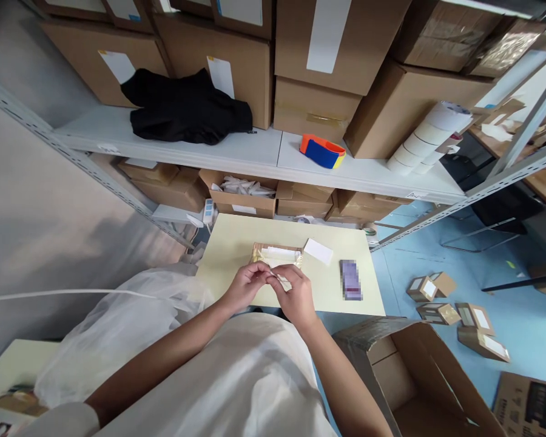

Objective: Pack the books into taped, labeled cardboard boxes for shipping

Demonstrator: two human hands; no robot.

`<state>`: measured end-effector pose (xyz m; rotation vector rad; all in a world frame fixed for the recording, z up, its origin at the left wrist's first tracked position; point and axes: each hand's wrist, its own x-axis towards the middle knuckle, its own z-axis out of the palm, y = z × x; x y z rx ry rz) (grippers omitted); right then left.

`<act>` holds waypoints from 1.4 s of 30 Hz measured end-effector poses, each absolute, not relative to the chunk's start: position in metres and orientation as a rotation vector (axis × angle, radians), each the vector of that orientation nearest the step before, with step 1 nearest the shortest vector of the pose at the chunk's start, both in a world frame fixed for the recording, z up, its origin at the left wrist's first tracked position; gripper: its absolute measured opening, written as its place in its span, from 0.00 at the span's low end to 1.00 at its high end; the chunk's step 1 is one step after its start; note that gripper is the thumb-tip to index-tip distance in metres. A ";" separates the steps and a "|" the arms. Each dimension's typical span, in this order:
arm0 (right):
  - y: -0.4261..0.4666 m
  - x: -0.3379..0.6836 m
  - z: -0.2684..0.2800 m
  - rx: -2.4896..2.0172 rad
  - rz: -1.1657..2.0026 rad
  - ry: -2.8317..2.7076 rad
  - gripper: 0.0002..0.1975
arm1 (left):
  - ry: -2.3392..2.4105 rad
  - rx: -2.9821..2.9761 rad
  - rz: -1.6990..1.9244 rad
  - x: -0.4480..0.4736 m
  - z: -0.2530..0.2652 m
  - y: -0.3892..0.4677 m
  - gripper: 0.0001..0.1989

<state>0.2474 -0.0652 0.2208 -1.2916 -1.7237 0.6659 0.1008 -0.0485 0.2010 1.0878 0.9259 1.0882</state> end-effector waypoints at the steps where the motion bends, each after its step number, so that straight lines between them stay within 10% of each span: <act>1: -0.065 0.247 0.222 -1.296 0.717 -1.686 0.05 | 0.936 1.153 1.103 0.101 0.201 -0.048 0.11; 19: -0.032 0.256 0.199 -1.228 1.346 -0.835 0.09 | 1.209 1.436 1.070 0.067 0.187 -0.013 0.05; 42: 0.007 0.353 0.160 -1.519 1.073 -0.802 0.12 | 1.898 1.998 0.369 0.030 0.162 0.205 0.11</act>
